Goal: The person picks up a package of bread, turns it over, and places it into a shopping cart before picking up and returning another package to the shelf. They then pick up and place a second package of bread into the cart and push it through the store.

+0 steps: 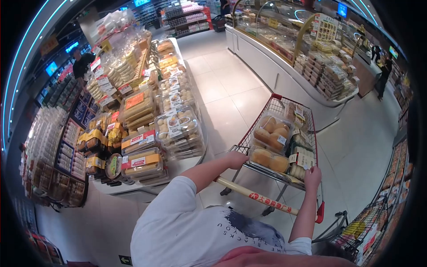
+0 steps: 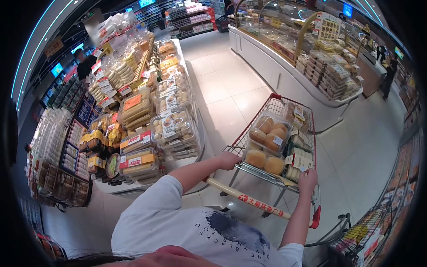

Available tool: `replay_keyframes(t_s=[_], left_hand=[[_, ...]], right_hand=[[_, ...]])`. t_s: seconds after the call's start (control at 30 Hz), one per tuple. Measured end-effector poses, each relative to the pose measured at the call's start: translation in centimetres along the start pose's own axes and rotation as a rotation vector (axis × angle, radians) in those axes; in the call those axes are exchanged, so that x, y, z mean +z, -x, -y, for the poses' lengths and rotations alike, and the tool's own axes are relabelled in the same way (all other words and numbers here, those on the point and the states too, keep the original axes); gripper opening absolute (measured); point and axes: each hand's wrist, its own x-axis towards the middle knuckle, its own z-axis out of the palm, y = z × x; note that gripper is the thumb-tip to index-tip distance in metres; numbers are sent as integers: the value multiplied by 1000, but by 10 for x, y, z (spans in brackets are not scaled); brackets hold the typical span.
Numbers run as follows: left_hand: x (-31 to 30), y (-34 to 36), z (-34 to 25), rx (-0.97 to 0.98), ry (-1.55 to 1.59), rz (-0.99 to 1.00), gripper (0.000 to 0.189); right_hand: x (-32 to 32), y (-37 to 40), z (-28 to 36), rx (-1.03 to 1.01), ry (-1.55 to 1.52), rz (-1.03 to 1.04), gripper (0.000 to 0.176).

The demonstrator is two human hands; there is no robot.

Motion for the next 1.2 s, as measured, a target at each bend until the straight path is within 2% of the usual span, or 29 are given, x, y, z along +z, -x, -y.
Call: replay_keyframes(t_s=[0.43,0.77,0.9,1.03,1.13,1.2], left_hand=[[-16,-58,26,17,48,-30,26],[-28,-89,51,44,86,-83,28],[-35,-106,64,-2,103,-22,30],[-45,-113,63,-12,85,-22,29],[-48,-122,60,-35,74,-10,27],[-47,-127,60,-73,55,-6,27]], right_hand=[[24,-73,-24,142,102,-25,18],[48,-121,-60,332,300,-89,18],[44,-142,-37,352,332,-184,20],[45,-158,-42,506,356,-97,27],[50,-174,-48,623,310,64,38],[54,-183,-46,620,277,181,41]])
